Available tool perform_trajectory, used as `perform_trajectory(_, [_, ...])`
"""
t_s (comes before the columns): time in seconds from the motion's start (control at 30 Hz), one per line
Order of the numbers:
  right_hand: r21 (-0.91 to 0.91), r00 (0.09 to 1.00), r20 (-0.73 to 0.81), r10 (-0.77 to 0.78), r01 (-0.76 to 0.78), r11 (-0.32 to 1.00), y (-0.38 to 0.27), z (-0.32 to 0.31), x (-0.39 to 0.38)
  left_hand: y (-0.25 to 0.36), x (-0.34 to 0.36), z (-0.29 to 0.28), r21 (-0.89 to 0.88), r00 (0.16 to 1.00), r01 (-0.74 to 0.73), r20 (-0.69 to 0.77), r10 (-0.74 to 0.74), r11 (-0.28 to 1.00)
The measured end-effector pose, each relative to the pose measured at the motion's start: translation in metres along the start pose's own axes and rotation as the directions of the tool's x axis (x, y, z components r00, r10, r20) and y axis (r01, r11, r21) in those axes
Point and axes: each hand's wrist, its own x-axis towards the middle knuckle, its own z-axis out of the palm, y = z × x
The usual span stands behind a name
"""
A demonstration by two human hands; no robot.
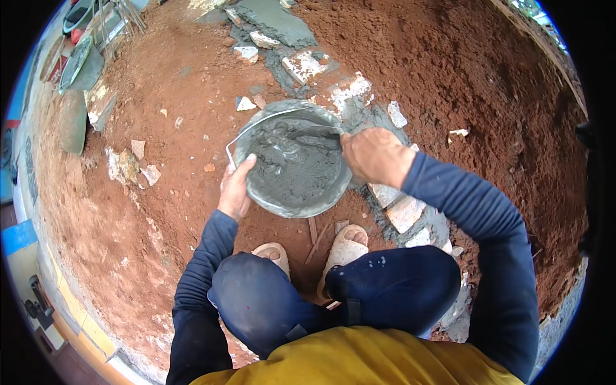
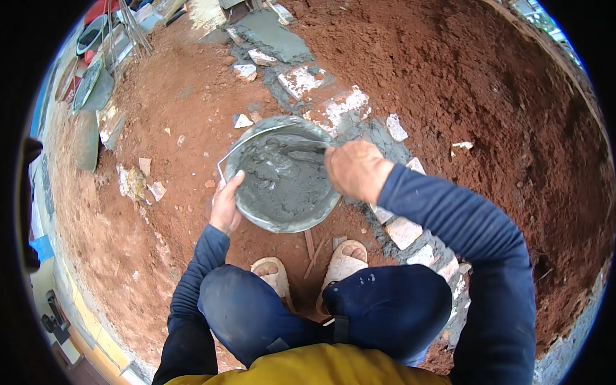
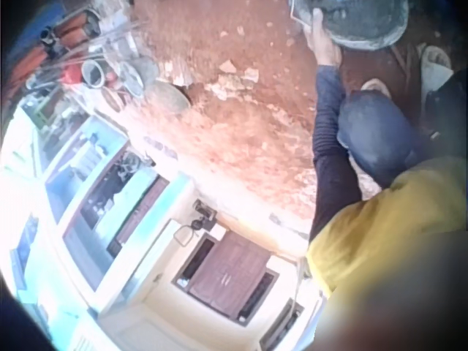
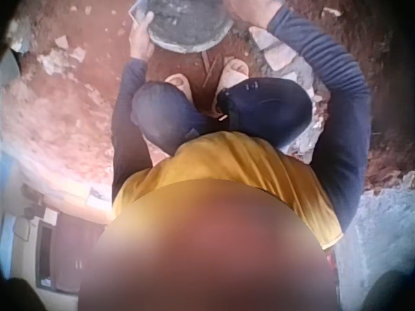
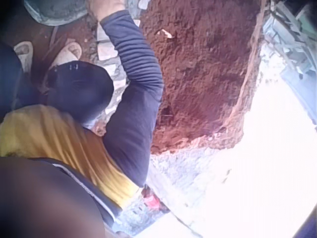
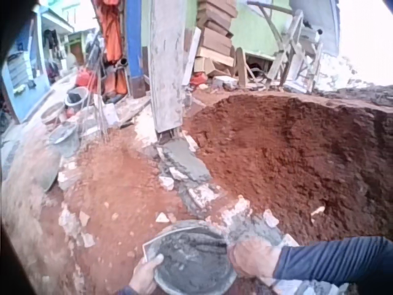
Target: The person scoops wet mortar from a bucket with a trowel and spreads it along a narrow trench between brick fragments on the ground. The person repeatedly scoops and smooths the mortar to fill the gap.
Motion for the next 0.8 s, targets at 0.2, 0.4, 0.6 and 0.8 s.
perform_trajectory(0.2, [0.731,0.947,0.32,-0.033,-0.225,0.644,0.012,0.065,-0.04,-0.015,-0.011,0.067,0.075,0.995,-0.084,0.058,0.08,0.994])
perform_trajectory(0.4, [0.893,0.938,0.348,-0.002,-0.331,0.304,-0.025,0.118,-0.07,-0.031,-0.031,0.094,0.141,0.991,-0.088,0.11,0.072,0.986])
perform_trajectory(0.6, [0.923,0.971,0.237,-0.024,-0.218,0.318,-0.052,0.115,-0.088,-0.041,-0.047,0.1,0.24,0.983,-0.176,0.103,0.155,0.955])
perform_trajectory(0.8, [0.925,0.956,0.29,-0.051,-0.266,0.27,-0.063,0.114,-0.101,-0.052,-0.056,0.092,0.251,0.967,-0.231,0.162,0.195,0.94])
